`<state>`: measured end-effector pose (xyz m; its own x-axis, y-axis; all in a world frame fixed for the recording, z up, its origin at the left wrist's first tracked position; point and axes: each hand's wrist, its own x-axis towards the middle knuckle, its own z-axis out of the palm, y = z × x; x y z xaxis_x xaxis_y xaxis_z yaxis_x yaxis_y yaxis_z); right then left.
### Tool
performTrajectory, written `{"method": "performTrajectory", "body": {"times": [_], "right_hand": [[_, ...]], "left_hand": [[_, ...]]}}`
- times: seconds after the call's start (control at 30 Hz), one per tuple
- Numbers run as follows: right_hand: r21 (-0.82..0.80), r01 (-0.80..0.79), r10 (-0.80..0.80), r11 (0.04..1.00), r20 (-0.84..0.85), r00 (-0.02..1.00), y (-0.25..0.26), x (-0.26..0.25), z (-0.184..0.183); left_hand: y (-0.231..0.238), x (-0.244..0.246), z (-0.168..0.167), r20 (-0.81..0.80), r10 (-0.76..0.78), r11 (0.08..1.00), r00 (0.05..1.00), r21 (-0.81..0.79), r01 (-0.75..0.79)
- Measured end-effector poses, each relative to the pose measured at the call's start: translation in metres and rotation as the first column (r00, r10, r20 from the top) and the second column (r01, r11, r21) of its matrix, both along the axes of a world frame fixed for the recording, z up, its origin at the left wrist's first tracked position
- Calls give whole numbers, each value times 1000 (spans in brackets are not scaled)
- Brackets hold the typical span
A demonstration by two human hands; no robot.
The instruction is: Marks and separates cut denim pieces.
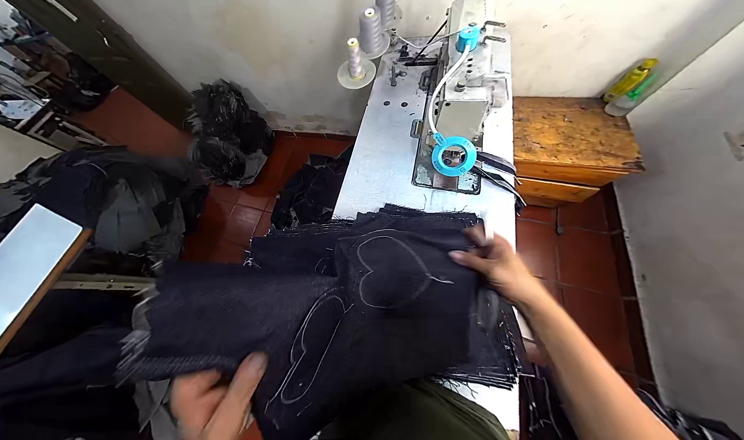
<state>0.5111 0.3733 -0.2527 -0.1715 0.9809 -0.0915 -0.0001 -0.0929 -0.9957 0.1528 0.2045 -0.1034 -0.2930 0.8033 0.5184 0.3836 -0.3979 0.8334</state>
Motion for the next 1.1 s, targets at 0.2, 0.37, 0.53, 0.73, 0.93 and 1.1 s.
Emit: {"method": "performTrajectory", "body": {"times": [0.2, 0.37, 0.53, 0.73, 0.93, 1.1], "right_hand": [[211, 6, -18, 978, 56, 998, 14, 64, 44], [-119, -216, 246, 969, 529, 812, 30, 55, -67], [108, 112, -155, 988, 595, 789, 15, 31, -78], [34, 71, -70, 997, 807, 587, 36, 17, -65], [113, -372, 149, 921, 780, 608, -63, -114, 22], [-31, -767, 509, 641, 765, 394, -120, -245, 33]], "left_hand": [[21, -17, -25, -195, 404, 884, 894, -169, -436], [53, -21, -134, -551, 345, 631, 760, -463, -622], [66, -10, -123, -605, 375, 647, 702, -371, -666], [92, -14, -120, -714, 190, 417, 674, -563, -714], [120, -14, -83, -712, -123, 193, 691, -700, -687], [138, -46, -42, -663, -348, 202, 663, -743, -638]]}}
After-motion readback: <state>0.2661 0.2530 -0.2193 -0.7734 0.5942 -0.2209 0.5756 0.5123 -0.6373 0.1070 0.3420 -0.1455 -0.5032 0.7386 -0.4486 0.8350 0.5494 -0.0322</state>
